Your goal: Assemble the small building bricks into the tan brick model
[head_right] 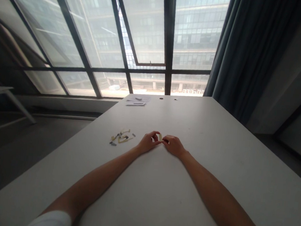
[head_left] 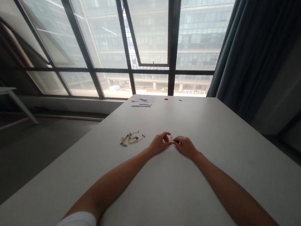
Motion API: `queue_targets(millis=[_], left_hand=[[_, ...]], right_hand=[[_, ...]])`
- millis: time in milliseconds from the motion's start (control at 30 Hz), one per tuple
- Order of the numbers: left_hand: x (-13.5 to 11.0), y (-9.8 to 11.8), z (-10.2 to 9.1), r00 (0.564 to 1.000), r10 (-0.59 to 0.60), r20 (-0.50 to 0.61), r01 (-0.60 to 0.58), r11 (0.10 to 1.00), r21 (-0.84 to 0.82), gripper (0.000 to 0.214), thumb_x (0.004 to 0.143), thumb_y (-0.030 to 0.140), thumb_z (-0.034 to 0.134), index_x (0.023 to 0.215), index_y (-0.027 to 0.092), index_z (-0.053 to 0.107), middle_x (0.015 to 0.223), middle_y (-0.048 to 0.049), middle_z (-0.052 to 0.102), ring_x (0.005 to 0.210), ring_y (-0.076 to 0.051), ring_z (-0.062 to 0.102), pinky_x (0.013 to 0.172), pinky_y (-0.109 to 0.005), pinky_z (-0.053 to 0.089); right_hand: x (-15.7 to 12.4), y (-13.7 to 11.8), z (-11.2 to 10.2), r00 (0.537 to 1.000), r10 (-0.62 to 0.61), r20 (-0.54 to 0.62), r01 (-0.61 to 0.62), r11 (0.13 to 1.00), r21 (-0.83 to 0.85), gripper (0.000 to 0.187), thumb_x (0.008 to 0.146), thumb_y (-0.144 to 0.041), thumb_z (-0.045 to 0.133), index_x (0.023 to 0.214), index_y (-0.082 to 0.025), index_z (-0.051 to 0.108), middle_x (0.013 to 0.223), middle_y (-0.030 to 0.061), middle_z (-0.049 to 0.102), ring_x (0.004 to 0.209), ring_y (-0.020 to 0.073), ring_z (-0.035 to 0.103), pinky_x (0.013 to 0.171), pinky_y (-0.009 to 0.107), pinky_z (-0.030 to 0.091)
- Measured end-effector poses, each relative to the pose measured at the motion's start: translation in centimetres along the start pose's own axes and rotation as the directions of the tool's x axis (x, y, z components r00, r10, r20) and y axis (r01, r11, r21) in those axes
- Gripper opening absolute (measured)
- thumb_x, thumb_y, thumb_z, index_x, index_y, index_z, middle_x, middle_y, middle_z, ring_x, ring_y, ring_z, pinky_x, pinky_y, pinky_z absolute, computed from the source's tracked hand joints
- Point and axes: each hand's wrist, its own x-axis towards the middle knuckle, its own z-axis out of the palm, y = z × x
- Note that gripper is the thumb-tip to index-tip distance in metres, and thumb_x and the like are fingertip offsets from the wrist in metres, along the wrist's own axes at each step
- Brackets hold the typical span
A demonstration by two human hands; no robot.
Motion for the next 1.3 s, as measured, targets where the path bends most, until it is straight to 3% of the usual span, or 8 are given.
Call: queue_targets(millis=[1300], left_hand=[[-0.07, 0.37, -0.12, 1.0, 0.005, 0.008, -0.004, 1.0, -0.007, 0.055, 0.077, 0.054, 0.076, 0.117, 0.019, 0.062, 0.067, 0.0044, 0.06, 0.058, -0.011, 0.049, 0.058, -0.022, 0.039]], right_hand=[[0.14, -0.09, -0.03, 1.0, 0.015, 0.006, -0.015, 1.0, 0.002, 0.01, 0.094, -0.026, 0.066, 0.089, -0.019, 0.072, 0.082, 0.0037, 0.07, 0.069, 0.0157, 0.06, 0.067, 0.027, 0.045]])
